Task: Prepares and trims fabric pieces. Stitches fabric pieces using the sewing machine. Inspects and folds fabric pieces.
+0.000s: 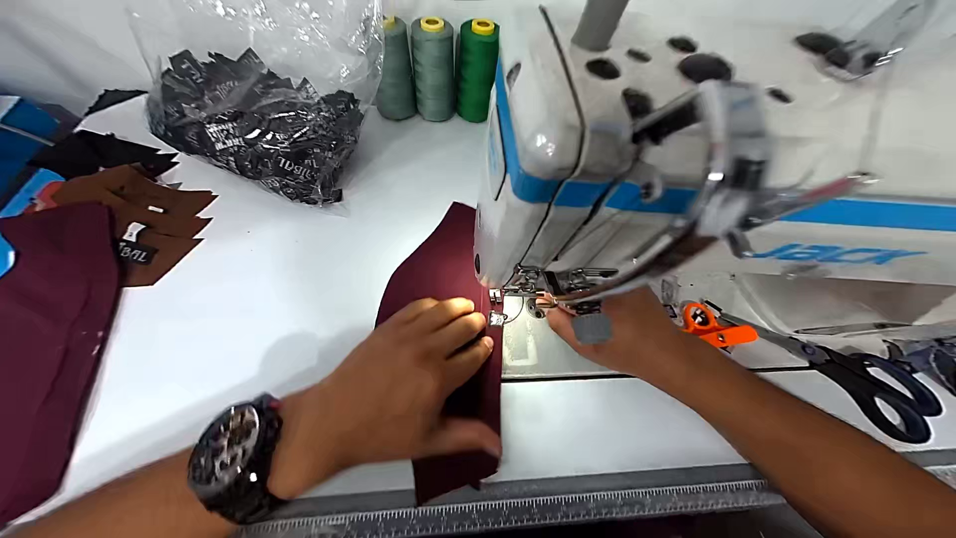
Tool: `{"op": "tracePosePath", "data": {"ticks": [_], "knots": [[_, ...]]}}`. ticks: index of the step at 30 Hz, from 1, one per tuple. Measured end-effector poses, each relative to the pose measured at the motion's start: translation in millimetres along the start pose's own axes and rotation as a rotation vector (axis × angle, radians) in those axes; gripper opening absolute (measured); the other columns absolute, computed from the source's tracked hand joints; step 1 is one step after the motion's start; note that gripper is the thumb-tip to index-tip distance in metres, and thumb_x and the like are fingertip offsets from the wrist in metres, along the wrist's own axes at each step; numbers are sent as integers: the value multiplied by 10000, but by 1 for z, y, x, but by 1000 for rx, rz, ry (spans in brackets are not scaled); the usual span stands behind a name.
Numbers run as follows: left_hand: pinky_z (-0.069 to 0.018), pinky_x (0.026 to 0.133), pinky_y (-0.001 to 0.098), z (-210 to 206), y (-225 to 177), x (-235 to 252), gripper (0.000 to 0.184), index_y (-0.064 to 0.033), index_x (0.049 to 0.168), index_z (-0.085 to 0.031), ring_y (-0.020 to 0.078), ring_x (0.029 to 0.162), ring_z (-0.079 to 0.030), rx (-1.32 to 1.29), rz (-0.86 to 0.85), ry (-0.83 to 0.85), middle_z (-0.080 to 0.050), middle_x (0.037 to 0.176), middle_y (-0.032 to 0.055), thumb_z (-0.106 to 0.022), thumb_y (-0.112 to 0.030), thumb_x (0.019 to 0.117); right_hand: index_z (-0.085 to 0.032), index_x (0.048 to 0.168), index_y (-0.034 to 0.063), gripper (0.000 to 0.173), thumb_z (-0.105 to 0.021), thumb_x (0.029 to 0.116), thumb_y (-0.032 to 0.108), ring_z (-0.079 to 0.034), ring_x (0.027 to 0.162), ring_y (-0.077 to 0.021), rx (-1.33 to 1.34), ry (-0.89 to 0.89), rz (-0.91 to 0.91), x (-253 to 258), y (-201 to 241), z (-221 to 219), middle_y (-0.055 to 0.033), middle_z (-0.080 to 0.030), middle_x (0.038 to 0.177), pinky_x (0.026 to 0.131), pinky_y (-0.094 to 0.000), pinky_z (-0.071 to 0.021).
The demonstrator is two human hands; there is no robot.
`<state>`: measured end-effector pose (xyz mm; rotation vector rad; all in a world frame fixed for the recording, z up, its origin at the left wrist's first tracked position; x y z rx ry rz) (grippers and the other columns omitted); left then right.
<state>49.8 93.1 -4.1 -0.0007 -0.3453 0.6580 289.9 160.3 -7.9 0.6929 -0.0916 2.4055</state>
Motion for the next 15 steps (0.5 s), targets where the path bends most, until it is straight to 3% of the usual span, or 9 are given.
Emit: {"op": "tracePosePath", "data": {"ticks": [1,2,4,6,7,9,11,14,15], "knots": [[-501,1029,464,2,-16,-5,871,-115,1133,-758,272,1269,-610,46,41,19,-689,1301,102,-346,-843,889,-704,762,112,249,-560,927,231,-670,647,-195,15,2,6,-1,2,4,-39,-655,672,546,-394,-509],[-512,1013,465,2,-31,-11,837,-101,1102,-747,281,1261,-614,86,82,48,-684,1297,111,-358,-816,903,-739,860,122,233,-569,949,254,-705,786,-203,43,44,9,-3,8,7,-40,-711,808,681,-417,-560],[-536,1007,440,-2,-54,-25,525,-54,1077,-728,299,1249,-628,120,143,34,-685,1273,141,-430,-483,1028,-745,1178,184,327,-621,959,393,-651,1169,-207,145,202,18,-8,27,12,-14,-711,1224,974,-453,-536],[-586,929,392,-2,-71,-40,264,-31,968,-706,284,1164,-684,126,167,-40,-724,1160,139,-474,-148,1013,-682,1325,224,566,-725,850,529,-528,1346,-206,231,260,33,-13,58,10,22,-602,1433,1071,-478,-466],[-593,911,388,-1,-76,-49,225,-24,940,-689,283,1134,-697,134,169,-70,-728,1120,142,-480,-78,1003,-665,1355,234,631,-735,828,574,-475,1403,-213,247,267,35,-17,75,6,32,-572,1474,1127,-511,-410],[-593,909,401,3,-80,-67,189,-33,935,-689,267,1091,-708,119,189,-138,-732,1070,123,-515,-77,992,-708,1275,216,485,-707,895,517,-474,1412,-217,272,230,33,-24,101,-4,30,-614,1414,1186,-551,-340],[-582,921,401,9,-79,-86,197,-64,956,-711,231,1082,-702,42,241,-201,-731,1065,82,-554,-169,1009,-758,1124,194,247,-660,970,361,-583,1270,-199,275,141,36,-29,119,-9,22,-687,1218,1145,-530,-403],[-514,1057,454,13,-85,-110,410,-121,1100,-739,234,1273,-615,-2,334,-154,-700,1272,35,-639,-492,960,-774,1074,187,203,-589,1026,255,-645,1133,-183,237,69,44,-34,130,-8,11,-710,1117,1010,-446,-503],[-495,1066,481,11,-90,-116,440,-122,1156,-724,258,1304,-586,24,344,-129,-669,1335,45,-676,-495,927,-772,1087,184,211,-589,1028,269,-640,1141,-189,231,73,37,-36,131,-8,5,-706,1133,994,-439,-508]]}}
Point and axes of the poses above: each hand's wrist, its own x-axis towards the middle knuckle, its own z-axis out of the back of the hand, y = z × x, the point moved 3 cm from there along x, towards the middle knuckle
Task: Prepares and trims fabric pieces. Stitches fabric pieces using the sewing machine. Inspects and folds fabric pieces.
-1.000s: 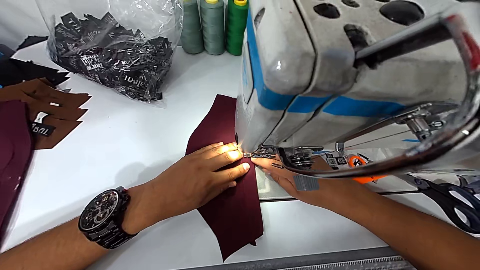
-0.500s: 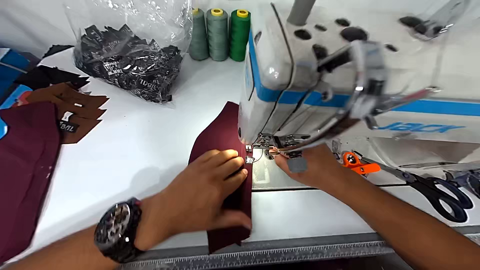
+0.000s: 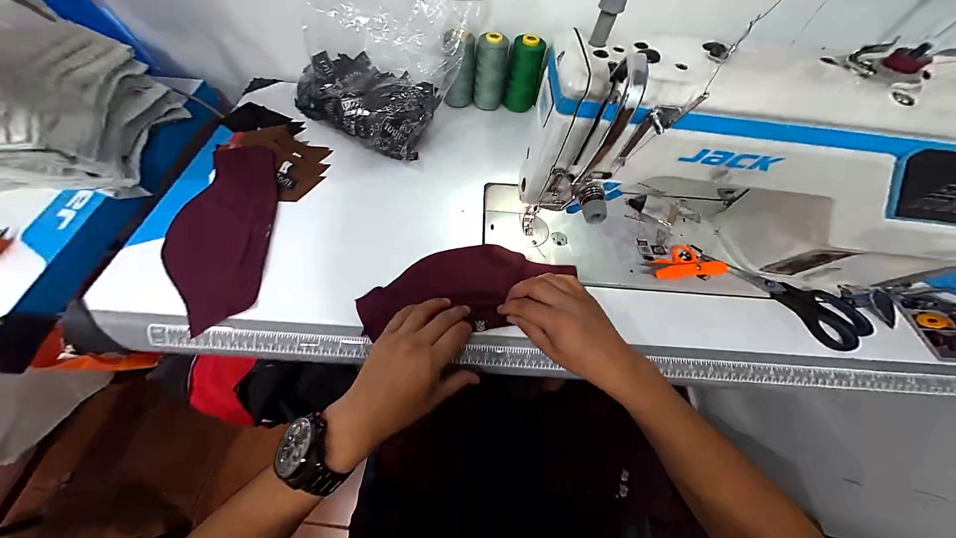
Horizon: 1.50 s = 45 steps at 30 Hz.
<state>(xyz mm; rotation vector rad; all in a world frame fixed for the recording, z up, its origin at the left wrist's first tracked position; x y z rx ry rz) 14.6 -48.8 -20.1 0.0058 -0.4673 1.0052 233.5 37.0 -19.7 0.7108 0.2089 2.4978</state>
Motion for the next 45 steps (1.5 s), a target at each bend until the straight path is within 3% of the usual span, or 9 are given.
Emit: {"op": "tracePosePath", "data": {"ticks": [3,8,12,14,19,26,34,40,45], "knots": [[-494,1085,461,3,-3,-20,329,-76,1249,-685,285,1315,-581,37,-51,19,-634,1379,98,-665,-252,971,-751,1149,179,325,-653,974,435,-580,1252,-218,27,40,-28,-7,9,0,-10,-668,1260,1051,-480,-472],[-569,982,432,30,16,-47,222,-72,1051,-758,231,1122,-699,-58,-33,-83,-741,1142,73,-548,-101,988,-725,1190,171,333,-698,947,397,-573,1276,-244,-28,18,-32,-29,38,-9,-18,-655,1310,1069,-507,-453],[-598,786,212,63,18,-49,157,-108,1059,-751,7,848,-691,-412,87,-105,-742,970,-49,-624,-175,995,-759,1050,129,159,-632,1000,211,-661,1053,-118,281,-24,-88,-35,45,8,18,-719,1078,930,-374,-540],[-610,774,194,74,20,-50,136,-111,1074,-749,-3,840,-702,-577,135,-103,-753,966,-72,-676,-164,972,-758,1035,84,167,-631,1010,189,-671,871,-49,521,11,-130,-36,50,25,23,-710,937,785,-242,-585],[-604,688,186,77,19,-50,120,-111,1039,-753,29,750,-703,-762,202,-123,-753,861,-68,-735,-125,922,-756,1031,80,173,-625,1018,193,-657,744,-17,633,70,-209,-47,58,46,46,-716,857,661,-188,-565],[-611,817,195,9,-24,-38,152,-139,1054,-777,-7,889,-709,-709,55,13,-760,997,-87,-721,-215,935,-757,1030,89,133,-673,982,180,-681,802,3,416,87,-345,-135,48,83,50,-743,917,736,-191,-586],[-542,1024,410,-68,-112,31,160,-48,1007,-768,228,1126,-698,-614,-192,-206,-755,1121,92,-612,-83,997,-736,1059,50,150,-668,960,140,-707,1045,-175,-105,-139,-670,-249,38,150,-74,-732,1126,931,-391,-599],[-499,1029,478,-165,-115,-26,143,-105,941,-754,253,1192,-634,-483,-228,-28,-718,1169,46,-616,-92,973,-772,976,107,116,-681,938,168,-658,1153,-284,-259,-25,-750,-338,54,50,-71,-723,1175,955,-517,-537],[-504,1036,536,-157,-76,-65,270,-131,1225,-724,301,1252,-611,-385,-54,230,-659,1328,86,-672,-210,971,-776,1087,131,213,-678,962,274,-653,1186,-292,-199,80,-804,-345,61,45,-66,-706,1252,998,-539,-530]]}}
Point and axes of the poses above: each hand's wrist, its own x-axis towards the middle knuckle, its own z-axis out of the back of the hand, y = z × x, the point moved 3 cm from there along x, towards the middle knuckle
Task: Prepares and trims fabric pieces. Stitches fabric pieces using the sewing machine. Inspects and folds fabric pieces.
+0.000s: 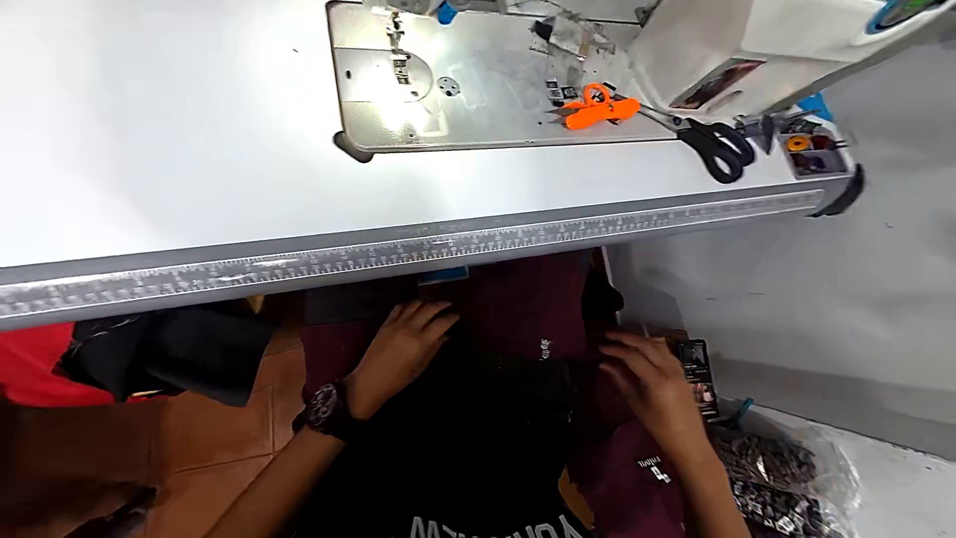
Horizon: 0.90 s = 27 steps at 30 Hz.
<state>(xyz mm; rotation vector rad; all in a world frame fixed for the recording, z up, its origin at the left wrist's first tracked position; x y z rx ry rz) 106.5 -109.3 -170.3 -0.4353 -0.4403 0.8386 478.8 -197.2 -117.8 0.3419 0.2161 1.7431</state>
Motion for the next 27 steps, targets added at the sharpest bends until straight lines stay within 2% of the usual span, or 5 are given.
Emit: {"op": "tracePosePath", "data": {"ticks": [6,9,14,22,27], "knots": [[-561,962,417,92,44,-98,210,-45,1144,-740,222,1055,-682,4,420,-339,-718,1107,103,-651,-117,968,-777,1041,87,194,-657,966,219,-709,964,-142,407,-92,100,63,114,-36,-69,-733,1064,831,-320,-616],[-481,1098,479,73,63,-120,369,-97,1335,-668,237,1286,-592,-12,487,-233,-629,1376,94,-666,-221,987,-729,1234,138,264,-668,980,178,-665,1165,-188,453,131,241,102,191,-109,-46,-695,1256,985,-412,-577],[-559,934,487,84,88,-116,287,-52,1102,-720,274,1046,-660,-119,496,-154,-681,1089,130,-816,-189,869,-706,1159,113,295,-800,887,177,-703,957,-293,400,244,296,147,225,-174,-109,-709,1091,815,-533,-590],[-590,840,231,242,65,-87,159,-210,1050,-759,16,929,-671,-232,134,-112,-709,989,-107,-677,-312,958,-726,1259,105,281,-648,1010,211,-713,986,-85,756,197,359,152,229,-60,-20,-756,1084,905,-295,-602],[-570,802,461,347,73,62,211,-45,1074,-745,232,866,-689,271,-118,-242,-715,960,118,-678,-195,941,-689,1276,103,295,-632,993,165,-635,643,-97,520,-226,422,227,269,-2,-10,-713,861,576,-304,-568]]}}
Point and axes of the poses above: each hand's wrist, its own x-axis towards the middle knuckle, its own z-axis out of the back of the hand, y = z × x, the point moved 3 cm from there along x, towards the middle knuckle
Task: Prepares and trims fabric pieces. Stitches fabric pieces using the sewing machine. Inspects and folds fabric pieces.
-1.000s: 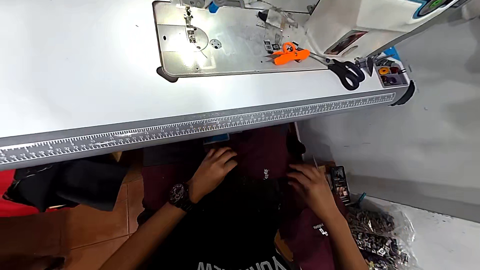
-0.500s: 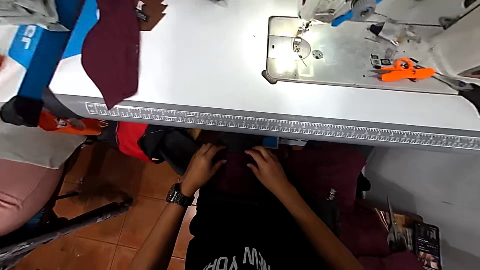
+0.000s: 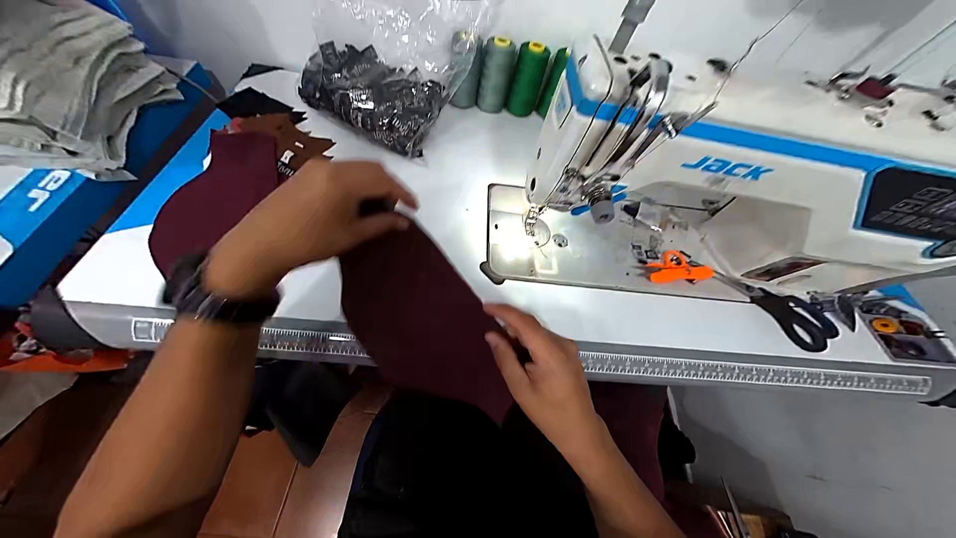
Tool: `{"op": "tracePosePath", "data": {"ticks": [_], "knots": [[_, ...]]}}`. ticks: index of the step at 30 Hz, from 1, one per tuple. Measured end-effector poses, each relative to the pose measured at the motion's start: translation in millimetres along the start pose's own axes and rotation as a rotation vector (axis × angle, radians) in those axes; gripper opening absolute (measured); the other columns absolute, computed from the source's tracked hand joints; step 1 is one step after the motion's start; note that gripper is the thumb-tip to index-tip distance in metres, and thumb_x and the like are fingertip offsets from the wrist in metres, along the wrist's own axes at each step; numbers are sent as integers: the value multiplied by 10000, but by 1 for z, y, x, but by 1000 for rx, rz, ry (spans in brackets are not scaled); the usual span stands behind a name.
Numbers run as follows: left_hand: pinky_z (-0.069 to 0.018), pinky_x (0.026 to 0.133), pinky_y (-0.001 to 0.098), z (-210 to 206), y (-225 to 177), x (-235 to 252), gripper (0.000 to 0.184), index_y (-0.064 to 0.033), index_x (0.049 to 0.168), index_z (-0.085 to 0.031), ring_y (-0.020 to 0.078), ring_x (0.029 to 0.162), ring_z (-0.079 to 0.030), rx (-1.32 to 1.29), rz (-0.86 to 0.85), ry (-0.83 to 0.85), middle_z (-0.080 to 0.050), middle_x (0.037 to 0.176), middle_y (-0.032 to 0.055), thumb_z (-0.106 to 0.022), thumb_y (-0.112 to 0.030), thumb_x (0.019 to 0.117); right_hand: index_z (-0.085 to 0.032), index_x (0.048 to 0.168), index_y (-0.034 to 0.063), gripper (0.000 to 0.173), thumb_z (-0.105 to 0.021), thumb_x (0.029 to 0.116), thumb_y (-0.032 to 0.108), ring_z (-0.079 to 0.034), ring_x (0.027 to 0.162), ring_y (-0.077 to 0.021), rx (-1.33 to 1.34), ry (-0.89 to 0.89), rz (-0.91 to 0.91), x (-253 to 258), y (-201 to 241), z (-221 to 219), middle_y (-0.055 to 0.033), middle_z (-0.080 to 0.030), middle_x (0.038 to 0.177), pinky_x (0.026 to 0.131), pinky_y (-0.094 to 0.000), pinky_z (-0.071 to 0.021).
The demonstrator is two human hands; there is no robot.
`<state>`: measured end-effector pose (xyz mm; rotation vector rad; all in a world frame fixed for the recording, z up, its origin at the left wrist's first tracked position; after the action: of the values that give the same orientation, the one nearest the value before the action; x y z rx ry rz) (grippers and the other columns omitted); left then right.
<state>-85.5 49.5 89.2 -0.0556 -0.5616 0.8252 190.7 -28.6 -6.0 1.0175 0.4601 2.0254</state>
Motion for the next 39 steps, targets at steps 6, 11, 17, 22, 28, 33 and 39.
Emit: {"op": "tracePosePath", "data": {"ticks": [6,11,17,22,28,33,39], "knots": [[-489,1018,607,-95,14,81,303,-51,1203,-717,396,1213,-617,244,156,138,-652,1286,197,-639,-260,998,-753,1212,224,325,-650,968,413,-645,939,-232,-418,24,-71,17,-39,-9,-31,-679,1014,747,-424,-551],[-406,1157,507,-134,12,58,810,-15,1541,-410,325,1404,-504,76,212,341,-529,1499,182,-637,-531,960,-715,1236,263,312,-554,1025,427,-635,1139,-226,-285,41,81,-6,-53,7,-16,-693,1255,905,-422,-525],[-500,1028,484,-149,-7,72,659,-92,1308,-678,261,1312,-576,132,141,245,-637,1384,80,-465,-630,991,-715,1234,264,355,-563,1018,502,-570,1305,-196,-299,212,126,-2,-51,7,36,-645,1399,1076,-429,-444],[-386,1171,478,-159,14,78,586,-115,1390,-632,267,1433,-474,64,90,222,-570,1486,77,-484,-541,1016,-711,1244,231,368,-610,997,486,-564,1322,-207,-313,262,104,-8,-54,14,-3,-649,1403,1104,-413,-417],[-259,1220,574,-166,23,77,682,-128,1509,-507,267,1517,-345,70,151,285,-447,1597,50,-421,-601,1024,-711,1239,232,426,-572,989,547,-564,1300,-193,-360,257,92,-8,-56,10,-5,-648,1407,1085,-381,-394],[-223,1223,605,-167,25,80,718,-122,1534,-477,268,1535,-313,54,152,308,-413,1623,47,-412,-616,1017,-667,1313,253,595,-512,947,695,-537,1341,-226,-389,278,78,-8,-55,12,-45,-609,1456,1094,-401,-393],[-282,1184,636,-166,21,78,687,-86,1470,-545,329,1471,-410,33,59,230,-504,1541,117,-389,-585,1024,-717,1183,217,283,-590,1023,413,-650,1178,-148,-270,23,25,-14,-74,52,1,-716,1250,999,-353,-524]]}}
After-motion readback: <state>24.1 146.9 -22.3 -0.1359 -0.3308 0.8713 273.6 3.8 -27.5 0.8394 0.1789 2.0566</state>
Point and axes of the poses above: each hand's wrist, its own x-axis towards the middle knuckle, its own z-axis out of the back of the hand, y = z × x, the point moved 3 cm from there along x, towards the middle knuckle
